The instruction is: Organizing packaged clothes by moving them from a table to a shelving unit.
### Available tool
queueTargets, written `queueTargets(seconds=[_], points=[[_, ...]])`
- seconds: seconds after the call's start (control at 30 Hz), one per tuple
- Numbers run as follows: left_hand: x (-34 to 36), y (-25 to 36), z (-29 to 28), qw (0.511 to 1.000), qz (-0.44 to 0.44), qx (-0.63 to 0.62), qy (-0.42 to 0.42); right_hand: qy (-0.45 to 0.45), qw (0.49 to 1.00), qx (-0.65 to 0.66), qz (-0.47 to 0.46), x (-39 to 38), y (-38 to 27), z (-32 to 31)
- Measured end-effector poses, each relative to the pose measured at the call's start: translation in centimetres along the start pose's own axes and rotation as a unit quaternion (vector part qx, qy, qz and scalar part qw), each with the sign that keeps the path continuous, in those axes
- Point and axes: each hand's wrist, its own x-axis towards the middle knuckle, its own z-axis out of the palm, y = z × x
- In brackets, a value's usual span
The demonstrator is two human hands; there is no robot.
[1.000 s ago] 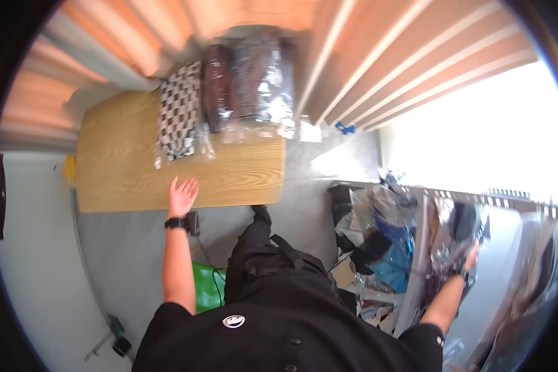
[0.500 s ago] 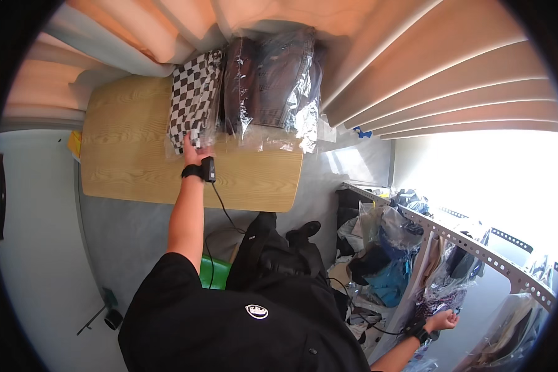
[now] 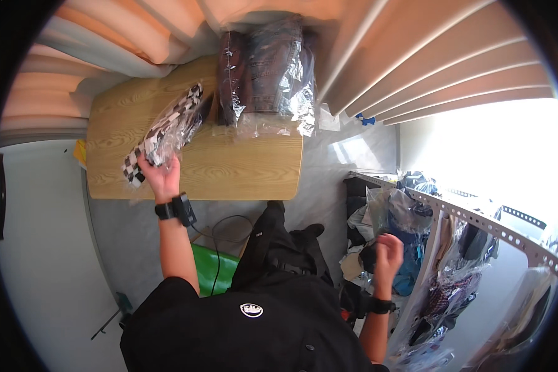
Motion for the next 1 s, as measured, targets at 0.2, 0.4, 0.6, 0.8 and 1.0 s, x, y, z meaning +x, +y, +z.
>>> queueTargets(seconds=[0.2, 0.4, 0.6, 0.8, 1.0], points=[[-13.4, -2.7, -0.8, 0.984, -0.077, 0.038, -0.155, -0.425, 0.794, 0.385, 0.202, -4.3, -1.7, 4.1], [-28.8, -4.7, -6.6, 0.888, -0.385, -0.003, -0.250, -0.533, 0.601, 0.560, 0.203, -9.5, -0.4, 1.5], [-37.9, -12.5, -7.9, 0.806, -0.489, 0.130, -0.309, -0.356, 0.644, 0.668, 0.109, -15.3, 1.9, -9.6], [-44.2, -18.1, -6.6, 0.692, -0.546, 0.255, -0.398, -0.187, 0.727, 0.642, 0.157, -21.8, 4.0, -19.0], [-50.2, -24.2, -4.1, 0.516, -0.526, 0.362, -0.571, 0.147, 0.865, 0.477, -0.048, -26.8, 7.2, -25.2]])
